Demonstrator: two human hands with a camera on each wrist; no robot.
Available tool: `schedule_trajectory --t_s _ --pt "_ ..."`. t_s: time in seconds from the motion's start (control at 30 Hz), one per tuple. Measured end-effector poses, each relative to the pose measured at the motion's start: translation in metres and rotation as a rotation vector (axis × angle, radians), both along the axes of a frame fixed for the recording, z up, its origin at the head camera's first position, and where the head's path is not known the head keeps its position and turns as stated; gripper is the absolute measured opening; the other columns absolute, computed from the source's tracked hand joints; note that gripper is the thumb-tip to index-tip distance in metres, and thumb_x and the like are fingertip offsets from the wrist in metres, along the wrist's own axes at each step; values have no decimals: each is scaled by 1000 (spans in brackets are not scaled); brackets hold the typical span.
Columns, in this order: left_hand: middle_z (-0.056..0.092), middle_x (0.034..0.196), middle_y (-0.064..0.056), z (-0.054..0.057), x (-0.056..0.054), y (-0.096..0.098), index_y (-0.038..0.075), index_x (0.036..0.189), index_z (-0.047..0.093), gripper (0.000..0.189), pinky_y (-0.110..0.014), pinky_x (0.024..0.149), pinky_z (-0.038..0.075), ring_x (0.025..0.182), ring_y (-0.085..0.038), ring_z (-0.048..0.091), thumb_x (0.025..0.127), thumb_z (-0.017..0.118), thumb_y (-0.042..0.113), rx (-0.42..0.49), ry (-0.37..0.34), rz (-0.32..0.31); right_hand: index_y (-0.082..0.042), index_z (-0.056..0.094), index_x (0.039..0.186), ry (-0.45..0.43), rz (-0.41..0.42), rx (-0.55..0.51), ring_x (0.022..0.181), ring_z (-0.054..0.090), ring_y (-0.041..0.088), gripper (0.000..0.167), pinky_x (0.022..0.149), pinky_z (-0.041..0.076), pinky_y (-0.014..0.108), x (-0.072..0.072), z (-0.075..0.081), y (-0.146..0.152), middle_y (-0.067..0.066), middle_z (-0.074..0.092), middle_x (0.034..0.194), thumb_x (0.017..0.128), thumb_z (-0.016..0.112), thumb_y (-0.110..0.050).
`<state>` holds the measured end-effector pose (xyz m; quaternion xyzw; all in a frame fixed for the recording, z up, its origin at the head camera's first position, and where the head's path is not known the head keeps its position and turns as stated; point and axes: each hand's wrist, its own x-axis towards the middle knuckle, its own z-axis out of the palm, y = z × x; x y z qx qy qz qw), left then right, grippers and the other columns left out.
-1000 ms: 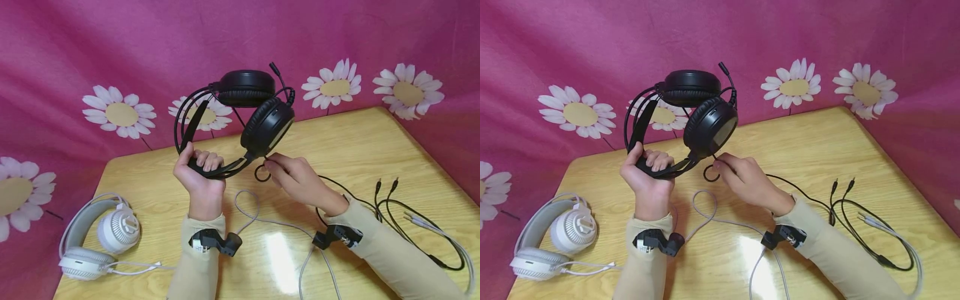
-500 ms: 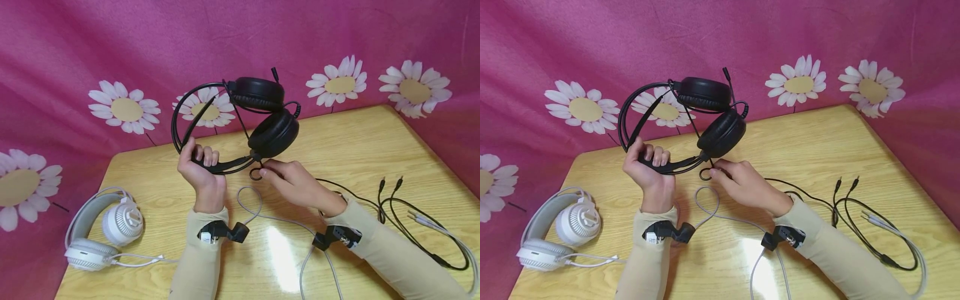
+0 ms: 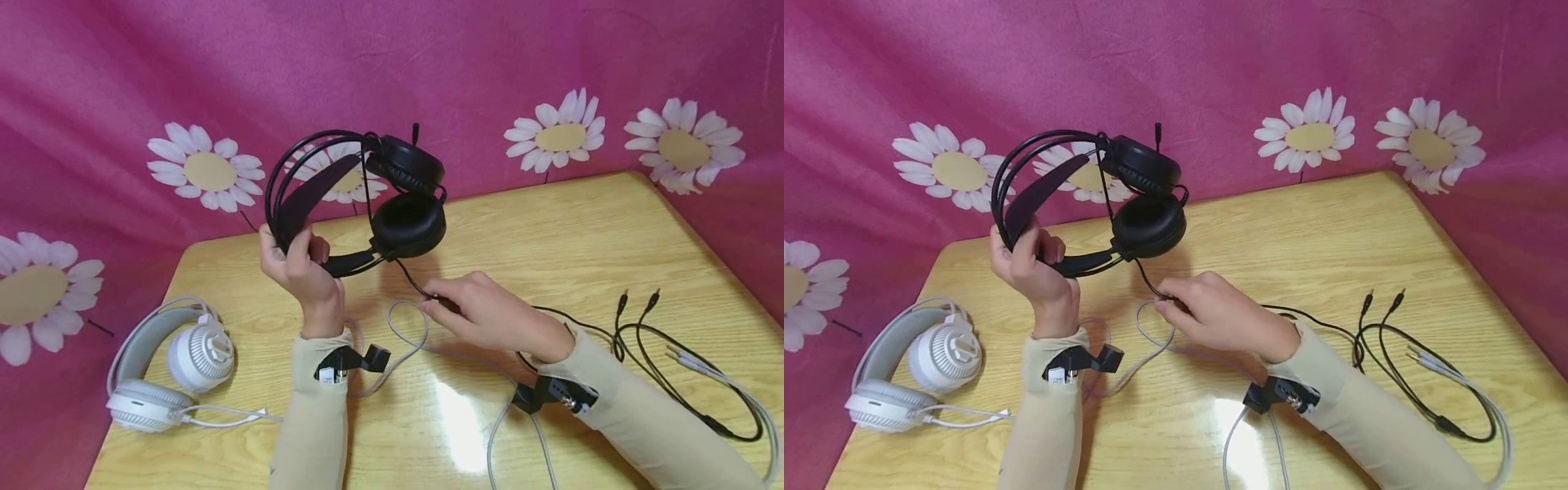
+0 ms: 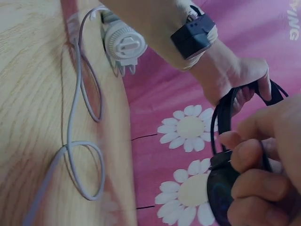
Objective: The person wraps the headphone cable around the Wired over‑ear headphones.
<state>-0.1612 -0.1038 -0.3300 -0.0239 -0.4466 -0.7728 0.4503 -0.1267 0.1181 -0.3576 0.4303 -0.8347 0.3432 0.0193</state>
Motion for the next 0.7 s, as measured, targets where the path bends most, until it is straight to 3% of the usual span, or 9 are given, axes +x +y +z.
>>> schedule_trajectory --t_s 0.2,0.37,0.47,0.6,0.7 --pt "48 59 9 -1 3 4 18 77 52 17 -20 46 33 45 -8 38 77 57 2 -138 18 32 -17 57 89 59 33 58 57 38 -6 13 52 34 15 8 6 0 -12 45 69 100 64 -18" --pt "55 65 13 -2 4 5 20 79 55 17 -21 51 38 54 -4 46 74 60 4 -269 68 82 -19 61 94 -28 70 87 56 38 -6 8 51 36 15 11 12 3 -14 46 69 99 66 -21" --pt "60 70 15 -4 4 3 8 75 55 10 -21 58 41 62 -2 51 76 65 9 -328 91 136 -21 63 96 -106 85 88 56 38 -6 5 52 33 15 11 17 8 -15 43 67 98 68 -20" --pt "61 73 19 -4 4 0 -13 77 49 26 -20 62 41 66 0 53 76 60 10 -408 105 216 -23 65 97 -162 90 82 57 40 -5 8 54 33 16 9 23 15 -17 43 67 95 73 -21" --pt "61 74 17 -5 4 -3 -16 79 50 29 -19 63 43 68 -1 55 76 60 11 -472 119 274 -22 67 100 -161 68 88 59 42 -5 8 55 37 16 7 27 20 -17 47 68 94 73 -20"
